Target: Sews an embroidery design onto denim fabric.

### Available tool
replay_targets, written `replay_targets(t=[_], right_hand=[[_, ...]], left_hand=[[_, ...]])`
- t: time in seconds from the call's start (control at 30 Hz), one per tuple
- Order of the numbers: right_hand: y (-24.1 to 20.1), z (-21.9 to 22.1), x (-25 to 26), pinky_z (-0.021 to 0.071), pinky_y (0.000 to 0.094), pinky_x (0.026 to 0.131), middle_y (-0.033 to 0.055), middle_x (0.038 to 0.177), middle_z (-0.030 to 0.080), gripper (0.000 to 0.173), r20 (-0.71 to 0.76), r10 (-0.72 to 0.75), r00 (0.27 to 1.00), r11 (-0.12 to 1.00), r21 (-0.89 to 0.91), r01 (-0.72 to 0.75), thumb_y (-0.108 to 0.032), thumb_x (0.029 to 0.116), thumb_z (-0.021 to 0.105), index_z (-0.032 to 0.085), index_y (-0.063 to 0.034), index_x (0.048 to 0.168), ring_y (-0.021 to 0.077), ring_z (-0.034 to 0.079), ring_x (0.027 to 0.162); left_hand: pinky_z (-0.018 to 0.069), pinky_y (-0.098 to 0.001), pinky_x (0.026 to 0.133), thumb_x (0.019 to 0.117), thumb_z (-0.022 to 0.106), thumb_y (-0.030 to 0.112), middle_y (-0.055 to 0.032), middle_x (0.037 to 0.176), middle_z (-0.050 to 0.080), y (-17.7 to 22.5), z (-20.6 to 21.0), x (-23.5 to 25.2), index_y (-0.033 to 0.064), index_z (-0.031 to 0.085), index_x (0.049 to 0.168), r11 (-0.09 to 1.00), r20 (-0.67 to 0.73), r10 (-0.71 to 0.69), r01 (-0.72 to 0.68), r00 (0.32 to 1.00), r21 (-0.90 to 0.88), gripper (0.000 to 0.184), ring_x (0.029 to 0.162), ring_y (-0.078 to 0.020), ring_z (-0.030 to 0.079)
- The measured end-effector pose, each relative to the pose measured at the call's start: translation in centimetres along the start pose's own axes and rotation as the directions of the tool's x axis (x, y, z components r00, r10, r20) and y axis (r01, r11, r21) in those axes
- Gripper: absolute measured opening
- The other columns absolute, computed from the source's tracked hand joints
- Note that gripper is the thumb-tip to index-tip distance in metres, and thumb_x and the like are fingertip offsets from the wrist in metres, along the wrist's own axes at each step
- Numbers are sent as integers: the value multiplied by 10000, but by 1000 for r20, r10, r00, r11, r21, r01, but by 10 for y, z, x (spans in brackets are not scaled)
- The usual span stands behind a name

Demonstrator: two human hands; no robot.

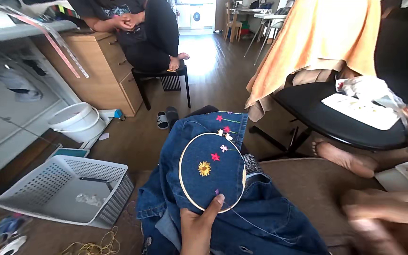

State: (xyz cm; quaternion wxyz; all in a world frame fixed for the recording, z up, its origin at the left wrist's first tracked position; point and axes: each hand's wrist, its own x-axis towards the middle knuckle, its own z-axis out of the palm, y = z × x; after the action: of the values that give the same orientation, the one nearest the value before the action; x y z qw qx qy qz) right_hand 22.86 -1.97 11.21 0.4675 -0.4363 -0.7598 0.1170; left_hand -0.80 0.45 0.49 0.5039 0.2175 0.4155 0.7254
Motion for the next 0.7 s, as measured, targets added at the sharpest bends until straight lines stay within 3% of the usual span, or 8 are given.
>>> replay_targets(t=[0.07, 0.17, 0.3, 0.4, 0.5, 0.57, 0.7], right_hand=[[1, 35, -7, 541, 186, 716, 73, 948, 642, 137, 118, 21, 993, 994, 106, -34, -181, 1031, 620, 684, -60, 1034, 41, 617, 814], [0, 79, -17, 539, 174, 756, 81, 951, 640, 106, 169, 28, 985, 951, 300, -79, -116, 1010, 642, 716, -40, 1015, 52, 623, 862], [2, 119, -25, 591, 184, 639, 107, 964, 639, 99, 172, 126, 977, 897, 402, -186, -14, 968, 650, 727, 23, 1018, 55, 657, 739], [1, 136, -28, 598, 208, 601, 101, 948, 644, 124, 195, 214, 957, 849, 448, -282, 11, 944, 656, 706, 51, 1050, 67, 661, 693], [1, 144, -27, 561, 199, 591, 85, 917, 643, 118, 219, 260, 941, 838, 433, -332, -1, 931, 657, 704, 36, 1033, 59, 627, 679], [1, 148, -27, 540, 191, 597, 81, 904, 639, 112, 230, 274, 934, 834, 427, -350, 5, 918, 657, 709, 32, 1012, 52, 607, 676], [0, 150, -26, 506, 158, 579, 59, 864, 640, 94, 222, 292, 930, 837, 411, -361, -3, 898, 676, 723, 21, 976, 24, 579, 653]], left_hand=[[652, -353, 795, 792, 705, -175, -109, 907, 762, 0, 0, 0, -52, 577, 1101, 1000, -15, -4, 4, 1000, 5, 356, 828, -175, 762], [648, -371, 812, 789, 703, -173, -114, 925, 761, -2, -5, 2, -49, 573, 1109, 999, 30, -2, 3, 1000, -45, 367, 844, -181, 760], [638, -359, 826, 786, 654, -173, -66, 947, 762, -2, -16, -1, 9, 523, 1132, 985, 100, -8, 25, 995, -171, 413, 872, -149, 755], [634, -364, 828, 816, 664, -52, -50, 977, 760, -1, -24, -1, 47, 488, 1172, 959, 134, -29, 66, 991, -277, 410, 898, -144, 753], [639, -376, 841, 942, 643, 126, -92, 1011, 745, 9, -20, -2, 13, 440, 1244, 958, 98, -110, 132, 989, -256, 381, 909, -172, 755], [639, -357, 823, 967, 580, 74, -88, 988, 745, 16, -14, -3, 2, 474, 1227, 973, 46, -158, 163, 986, -162, 289, 885, -162, 752], [642, -341, 767, 868, 602, -104, -104, 914, 757, 18, -12, -3, -26, 565, 1094, 978, 21, -178, 179, 984, -103, 242, 813, -162, 753]])
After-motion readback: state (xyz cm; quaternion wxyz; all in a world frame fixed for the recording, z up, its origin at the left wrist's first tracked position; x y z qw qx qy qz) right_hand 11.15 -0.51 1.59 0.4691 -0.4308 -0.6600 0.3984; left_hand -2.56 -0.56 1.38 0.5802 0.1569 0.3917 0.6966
